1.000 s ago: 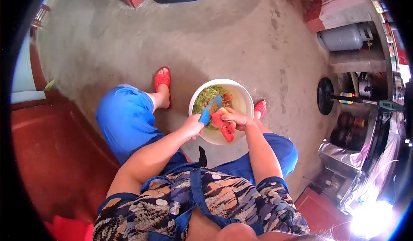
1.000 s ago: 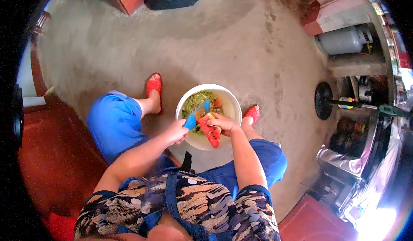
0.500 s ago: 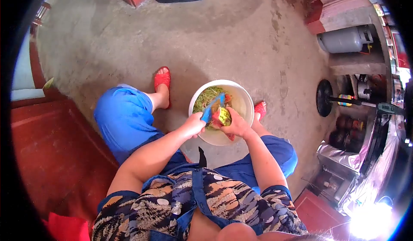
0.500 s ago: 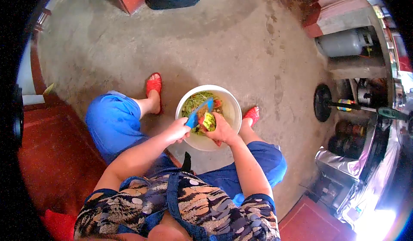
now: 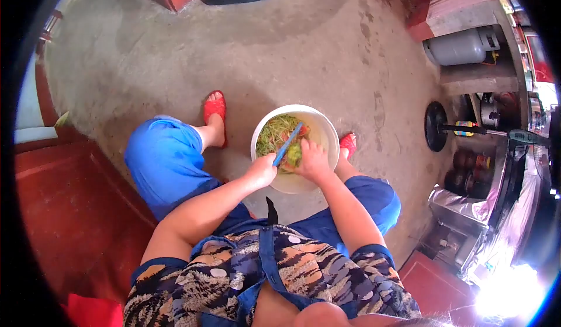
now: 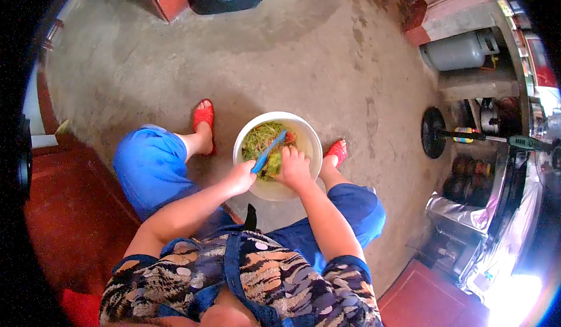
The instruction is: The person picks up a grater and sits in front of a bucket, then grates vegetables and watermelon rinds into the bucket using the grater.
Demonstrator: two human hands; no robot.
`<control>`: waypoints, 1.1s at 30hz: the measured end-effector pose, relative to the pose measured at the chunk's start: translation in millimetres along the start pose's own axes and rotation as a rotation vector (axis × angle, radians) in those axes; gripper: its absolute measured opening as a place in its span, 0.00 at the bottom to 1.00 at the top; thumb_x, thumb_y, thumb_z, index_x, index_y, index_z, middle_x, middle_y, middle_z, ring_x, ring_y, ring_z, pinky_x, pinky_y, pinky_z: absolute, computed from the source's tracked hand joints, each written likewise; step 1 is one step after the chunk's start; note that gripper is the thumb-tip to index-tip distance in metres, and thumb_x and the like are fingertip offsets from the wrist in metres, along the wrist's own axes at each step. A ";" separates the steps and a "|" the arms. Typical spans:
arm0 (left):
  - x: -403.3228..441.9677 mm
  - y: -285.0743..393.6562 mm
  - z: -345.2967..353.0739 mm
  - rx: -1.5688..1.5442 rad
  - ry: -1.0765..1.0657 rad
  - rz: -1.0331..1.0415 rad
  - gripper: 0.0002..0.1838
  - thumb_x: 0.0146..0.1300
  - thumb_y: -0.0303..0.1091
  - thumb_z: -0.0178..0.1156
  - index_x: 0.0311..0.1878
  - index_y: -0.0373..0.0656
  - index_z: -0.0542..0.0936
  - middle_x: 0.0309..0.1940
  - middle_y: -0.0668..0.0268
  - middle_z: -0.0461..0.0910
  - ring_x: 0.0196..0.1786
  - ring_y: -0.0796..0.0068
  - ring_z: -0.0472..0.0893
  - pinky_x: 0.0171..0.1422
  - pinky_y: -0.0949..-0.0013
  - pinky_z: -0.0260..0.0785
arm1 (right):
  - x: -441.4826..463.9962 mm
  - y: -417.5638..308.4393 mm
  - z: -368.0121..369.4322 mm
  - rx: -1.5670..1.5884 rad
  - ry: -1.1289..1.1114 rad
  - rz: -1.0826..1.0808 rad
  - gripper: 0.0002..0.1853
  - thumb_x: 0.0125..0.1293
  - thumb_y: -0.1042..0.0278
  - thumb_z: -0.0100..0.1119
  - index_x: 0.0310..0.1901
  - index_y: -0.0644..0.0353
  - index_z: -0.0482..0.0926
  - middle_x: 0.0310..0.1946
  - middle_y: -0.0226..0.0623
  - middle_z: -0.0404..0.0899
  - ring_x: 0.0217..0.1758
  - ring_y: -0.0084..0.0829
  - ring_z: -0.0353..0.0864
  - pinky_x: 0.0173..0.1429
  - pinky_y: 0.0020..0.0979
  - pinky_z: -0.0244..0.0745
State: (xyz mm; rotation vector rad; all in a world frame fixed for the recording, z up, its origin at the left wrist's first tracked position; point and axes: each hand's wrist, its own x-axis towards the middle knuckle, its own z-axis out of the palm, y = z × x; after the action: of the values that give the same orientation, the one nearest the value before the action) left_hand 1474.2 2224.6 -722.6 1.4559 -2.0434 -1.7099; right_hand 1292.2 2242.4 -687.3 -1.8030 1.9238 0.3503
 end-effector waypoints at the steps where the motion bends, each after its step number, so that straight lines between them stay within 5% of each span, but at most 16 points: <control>1: -4.7 9.6 -3.9 -0.002 -0.031 -0.052 0.09 0.53 0.28 0.49 0.40 0.42 0.70 0.20 0.55 0.72 0.25 0.57 0.74 0.30 0.58 0.65 | 13.2 5.8 4.9 0.012 -0.016 0.133 0.38 0.37 0.59 0.69 0.52 0.61 0.63 0.50 0.45 0.66 0.53 0.46 0.67 0.53 0.43 0.68; 5: -14.2 8.3 -7.0 0.039 -0.046 -0.072 0.08 0.53 0.27 0.49 0.38 0.41 0.70 0.24 0.51 0.73 0.30 0.51 0.74 0.34 0.55 0.65 | 41.1 14.1 17.9 0.019 -0.053 0.285 0.38 0.38 0.55 0.69 0.50 0.62 0.63 0.48 0.44 0.69 0.53 0.44 0.69 0.52 0.41 0.69; 8: -2.7 7.1 -9.3 -0.012 -0.007 -0.133 0.09 0.53 0.27 0.48 0.38 0.39 0.70 0.28 0.47 0.74 0.35 0.46 0.75 0.38 0.52 0.65 | 18.0 -15.9 -9.9 -0.109 -0.122 0.117 0.44 0.37 0.49 0.69 0.55 0.61 0.61 0.51 0.45 0.66 0.54 0.44 0.67 0.54 0.44 0.66; 12: 15.1 2.2 -18.6 -0.018 -0.045 -0.043 0.10 0.53 0.27 0.47 0.38 0.38 0.71 0.30 0.45 0.75 0.38 0.44 0.75 0.41 0.50 0.66 | -5.8 -38.4 -8.2 -0.129 0.027 -0.124 0.39 0.40 0.56 0.68 0.54 0.61 0.61 0.52 0.45 0.65 0.54 0.44 0.66 0.54 0.44 0.66; 17: -19.0 39.8 -21.6 0.102 -0.173 -0.097 0.09 0.53 0.26 0.45 0.38 0.38 0.70 0.30 0.45 0.75 0.37 0.44 0.75 0.42 0.49 0.66 | 44.9 18.0 25.2 0.006 -0.171 0.307 0.42 0.39 0.55 0.68 0.56 0.64 0.60 0.52 0.45 0.65 0.53 0.43 0.67 0.53 0.44 0.67; 25: 17.5 4.0 -10.0 0.094 -0.044 -0.076 0.10 0.54 0.27 0.46 0.40 0.37 0.68 0.28 0.45 0.74 0.34 0.43 0.75 0.38 0.49 0.66 | 3.9 -40.4 -10.7 -0.163 -0.120 -0.024 0.41 0.38 0.55 0.69 0.53 0.64 0.61 0.48 0.45 0.67 0.52 0.43 0.69 0.53 0.44 0.67; 28: -3.0 28.5 -13.6 0.148 -0.095 -0.032 0.10 0.55 0.28 0.45 0.41 0.36 0.67 0.27 0.44 0.74 0.33 0.43 0.75 0.37 0.49 0.66 | 26.6 -12.7 0.5 -0.043 -0.128 0.212 0.39 0.38 0.56 0.71 0.51 0.63 0.62 0.50 0.45 0.67 0.54 0.43 0.68 0.54 0.44 0.68; 33: -27.0 27.1 -15.2 0.155 -0.133 -0.086 0.12 0.55 0.28 0.47 0.43 0.37 0.66 0.25 0.46 0.73 0.31 0.44 0.75 0.34 0.50 0.65 | 39.3 7.1 10.1 -0.011 -0.121 0.303 0.40 0.37 0.54 0.71 0.52 0.62 0.63 0.49 0.45 0.69 0.55 0.44 0.69 0.54 0.44 0.69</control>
State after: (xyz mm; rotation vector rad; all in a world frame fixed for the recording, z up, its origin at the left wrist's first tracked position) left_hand 1482.1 2230.4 -682.5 1.5338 -2.2583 -1.7598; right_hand 1286.1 2214.1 -716.7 -1.4593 2.1108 0.5589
